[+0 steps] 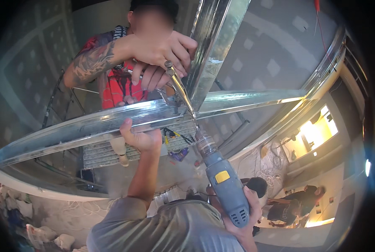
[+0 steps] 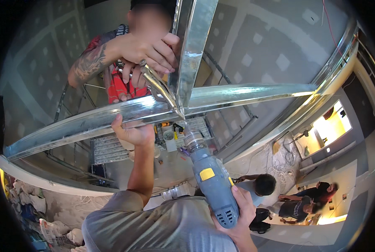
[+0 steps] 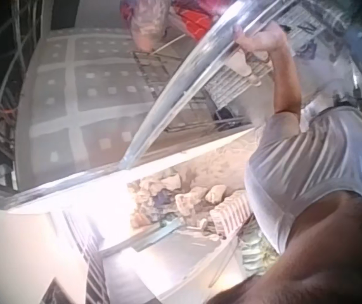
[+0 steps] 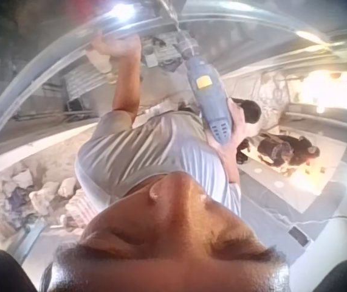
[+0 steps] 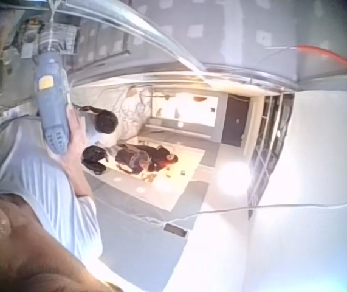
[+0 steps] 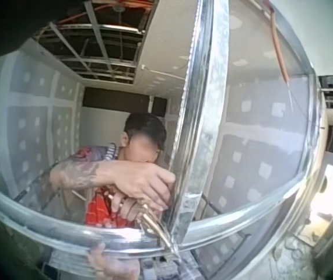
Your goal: The person constructs a metal wall frame by clamping metal studs together with locking pliers, fastening joints with a drill and a crimper, checking the alignment with a square ruler, and crimping the top frame section.
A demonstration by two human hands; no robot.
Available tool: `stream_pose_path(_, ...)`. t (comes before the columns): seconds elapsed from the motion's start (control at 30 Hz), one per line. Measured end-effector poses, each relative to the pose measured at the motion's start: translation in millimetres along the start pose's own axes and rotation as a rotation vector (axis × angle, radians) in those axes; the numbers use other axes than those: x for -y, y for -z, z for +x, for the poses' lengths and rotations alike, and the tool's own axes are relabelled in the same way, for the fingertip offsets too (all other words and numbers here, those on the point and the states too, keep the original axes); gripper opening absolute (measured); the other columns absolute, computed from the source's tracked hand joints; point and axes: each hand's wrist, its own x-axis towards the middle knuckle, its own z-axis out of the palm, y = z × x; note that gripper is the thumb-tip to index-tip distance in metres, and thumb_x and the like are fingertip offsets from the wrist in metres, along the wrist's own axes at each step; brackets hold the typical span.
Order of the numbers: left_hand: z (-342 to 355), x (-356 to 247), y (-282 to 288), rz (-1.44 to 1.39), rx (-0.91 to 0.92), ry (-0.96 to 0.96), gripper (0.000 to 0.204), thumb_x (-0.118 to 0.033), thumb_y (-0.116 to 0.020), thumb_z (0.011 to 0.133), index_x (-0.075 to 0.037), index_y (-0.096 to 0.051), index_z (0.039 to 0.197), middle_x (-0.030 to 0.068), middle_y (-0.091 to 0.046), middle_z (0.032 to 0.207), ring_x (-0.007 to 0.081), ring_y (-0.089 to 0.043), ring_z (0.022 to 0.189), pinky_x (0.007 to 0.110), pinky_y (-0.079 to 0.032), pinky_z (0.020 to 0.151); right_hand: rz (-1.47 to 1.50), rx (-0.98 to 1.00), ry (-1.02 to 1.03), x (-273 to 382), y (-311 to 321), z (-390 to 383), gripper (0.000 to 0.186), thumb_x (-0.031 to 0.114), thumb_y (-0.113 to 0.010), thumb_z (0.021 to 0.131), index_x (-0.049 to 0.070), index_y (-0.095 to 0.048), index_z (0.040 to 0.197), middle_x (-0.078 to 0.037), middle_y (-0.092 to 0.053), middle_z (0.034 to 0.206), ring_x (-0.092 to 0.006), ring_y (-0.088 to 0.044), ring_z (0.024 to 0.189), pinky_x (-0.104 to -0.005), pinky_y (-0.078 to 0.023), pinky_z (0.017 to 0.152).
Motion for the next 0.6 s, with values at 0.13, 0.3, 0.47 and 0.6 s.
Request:
stream_pose_path(0.13,2,-1,2,0.035,0.003,-0.014,0.046,-0.030,-0.061,0.079,-0.011,-0.051,0.120,0.0077,-0.051,0.114,0.0249,-0.054,0.112,0.047,-0.046,0.098,-0.008,0.014,-0.020,1,-1,1,0.086,0.014,-0.088,0.059,0.004,-0.053,0.137,-0.023,-0.066,0.102,-0.0343,-0.068,0.084,-0.0400,-0.056,0.075)
stream_pose_path(0.3,0,2,0,0.029,-0.048,-0.026,0.046,-0.027,-0.061,0.078,-0.011,-0.051,0.120,0.0087,-0.051,0.112,0.0251,-0.053,0.110,0.046,-0.045,0.098,-0.019,0.068,-0.018,6,1,7,0.086,0.008,-0.084,0.064,0.003,-0.048,0.141,-0.016,-0.063,0.099,-0.0237,-0.066,0.082,-0.0336,-0.051,0.072)
stream_pose_path(0.47,1,2,2,0.015,-0.053,-0.007,0.046,-0.027,-0.061,0.078,-0.011,-0.051,0.120,0.0090,-0.051,0.113,0.0252,-0.053,0.111,0.046,-0.045,0.099,-0.030,0.069,-0.021,5,-1,5,0.087,0.012,-0.088,0.060,0.003,-0.052,0.139,-0.023,-0.066,0.102,-0.0343,-0.067,0.084,-0.0396,-0.055,0.073)
stream_pose_path(0.6,0,0,1,0.016,-0.061,-0.008,0.046,-0.028,-0.061,0.078,-0.011,-0.052,0.120,0.0089,-0.052,0.114,0.0256,-0.054,0.111,0.046,-0.045,0.098,-0.019,0.083,-0.032,4,-2,3,0.087,0.011,-0.087,0.060,0.002,-0.051,0.139,-0.024,-0.065,0.104,-0.0356,-0.067,0.086,-0.0401,-0.055,0.073)
